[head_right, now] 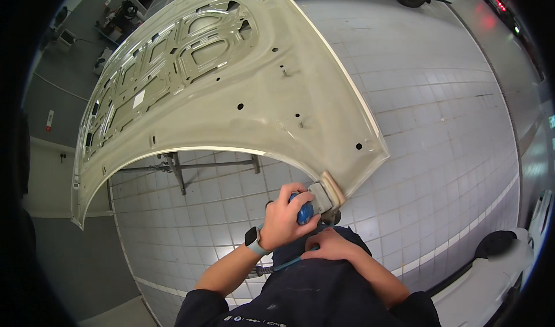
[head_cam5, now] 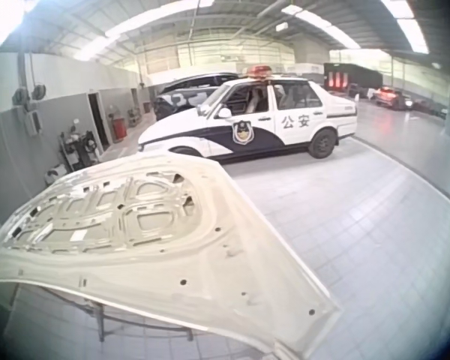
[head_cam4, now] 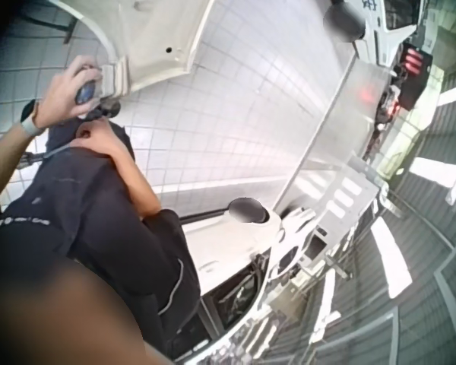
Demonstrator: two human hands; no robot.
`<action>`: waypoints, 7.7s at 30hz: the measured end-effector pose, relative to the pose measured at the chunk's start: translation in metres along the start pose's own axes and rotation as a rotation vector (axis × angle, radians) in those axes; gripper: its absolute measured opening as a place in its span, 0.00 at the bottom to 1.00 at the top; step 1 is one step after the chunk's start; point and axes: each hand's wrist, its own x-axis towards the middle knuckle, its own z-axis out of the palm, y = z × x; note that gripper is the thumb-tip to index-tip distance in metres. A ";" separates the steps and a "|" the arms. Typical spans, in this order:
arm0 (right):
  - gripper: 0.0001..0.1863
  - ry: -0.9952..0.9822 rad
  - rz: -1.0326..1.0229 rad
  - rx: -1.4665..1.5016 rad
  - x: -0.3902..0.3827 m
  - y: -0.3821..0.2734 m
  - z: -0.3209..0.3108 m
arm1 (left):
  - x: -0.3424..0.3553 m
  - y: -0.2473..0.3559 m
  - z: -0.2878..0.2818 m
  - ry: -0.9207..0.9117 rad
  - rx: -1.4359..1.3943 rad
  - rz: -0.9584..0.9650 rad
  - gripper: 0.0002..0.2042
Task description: The person uses a pneumatic sanding tool to sand the inner surface of a large, light-colored car hood. They move the tool systematically across the panel, covering the edges and the central ribbed areas.
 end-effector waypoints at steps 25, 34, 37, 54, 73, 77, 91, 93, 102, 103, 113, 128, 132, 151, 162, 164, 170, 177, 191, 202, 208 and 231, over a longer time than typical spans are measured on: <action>0.21 0.003 -0.111 -0.111 -0.004 0.000 0.003 | -0.004 -0.010 0.004 0.081 0.119 -0.087 0.25; 0.21 -0.007 -0.082 -0.021 -0.009 0.000 0.001 | -0.005 0.008 -0.009 -0.072 0.049 -0.053 0.23; 0.19 -0.005 -0.050 0.155 -0.011 0.001 0.004 | -0.009 0.014 -0.014 -0.187 0.002 -0.039 0.24; 0.18 -0.061 -0.103 0.000 -0.018 0.006 0.006 | 0.024 -0.005 -0.037 -0.102 0.370 -0.234 0.21; 0.17 -0.108 -0.098 -0.105 -0.010 0.004 0.004 | 0.012 -0.002 -0.028 -0.150 0.308 -0.160 0.23; 0.16 -0.099 -0.097 -0.037 -0.013 0.005 0.010 | 0.017 -0.023 -0.035 -0.022 0.459 -0.216 0.22; 0.18 -0.097 -0.070 -0.054 -0.013 -0.003 0.014 | 0.006 -0.002 -0.023 -0.151 0.241 -0.135 0.23; 0.18 -0.119 -0.054 -0.043 -0.013 -0.003 0.014 | 0.005 -0.002 -0.024 -0.174 0.195 -0.121 0.23; 0.18 -0.064 -0.047 0.047 -0.011 -0.002 0.022 | -0.001 0.002 -0.023 -0.219 0.050 -0.081 0.22; 0.18 -0.054 -0.052 0.070 -0.011 -0.002 0.022 | 0.000 -0.001 -0.023 -0.183 0.066 -0.064 0.22; 0.16 -0.142 -0.040 -0.095 -0.010 -0.002 0.021 | 0.003 -0.023 -0.019 0.027 0.335 -0.164 0.23; 0.18 -0.080 -0.060 0.022 -0.009 -0.001 0.025 | -0.017 -0.002 -0.014 -0.155 0.041 -0.024 0.22; 0.18 -0.054 -0.103 -0.018 -0.011 -0.001 0.023 | -0.004 0.010 -0.025 -0.206 0.071 -0.051 0.22; 0.23 0.133 -0.607 0.122 -0.032 -0.074 0.016 | 0.097 0.114 -0.002 -0.764 0.980 0.806 0.18; 0.26 0.204 -0.657 0.035 -0.016 -0.068 0.018 | 0.123 0.116 0.020 -0.272 1.183 1.009 0.16; 0.26 0.171 -0.633 -0.004 -0.017 -0.069 0.014 | 0.112 0.112 0.021 -0.329 1.173 0.974 0.17; 0.24 -0.013 -0.490 0.062 -0.024 -0.079 0.003 | 0.082 0.107 0.013 -0.610 0.947 0.677 0.16; 0.24 0.041 -0.476 0.020 -0.013 -0.079 0.006 | 0.054 0.079 -0.018 -0.516 0.425 0.174 0.30; 0.26 0.313 -0.062 0.148 0.046 -0.048 0.062 | -0.027 -0.061 -0.096 0.268 0.391 -0.279 0.29; 0.25 0.353 0.129 -0.081 0.085 -0.113 0.081 | -0.032 -0.213 -0.208 0.518 0.530 -0.666 0.27; 0.24 0.369 0.094 -0.197 0.100 -0.127 0.102 | -0.069 -0.272 -0.279 0.784 0.647 -0.879 0.28; 0.25 0.551 0.096 0.076 -0.117 0.086 0.065 | -0.083 0.015 0.154 -0.197 0.006 0.137 0.30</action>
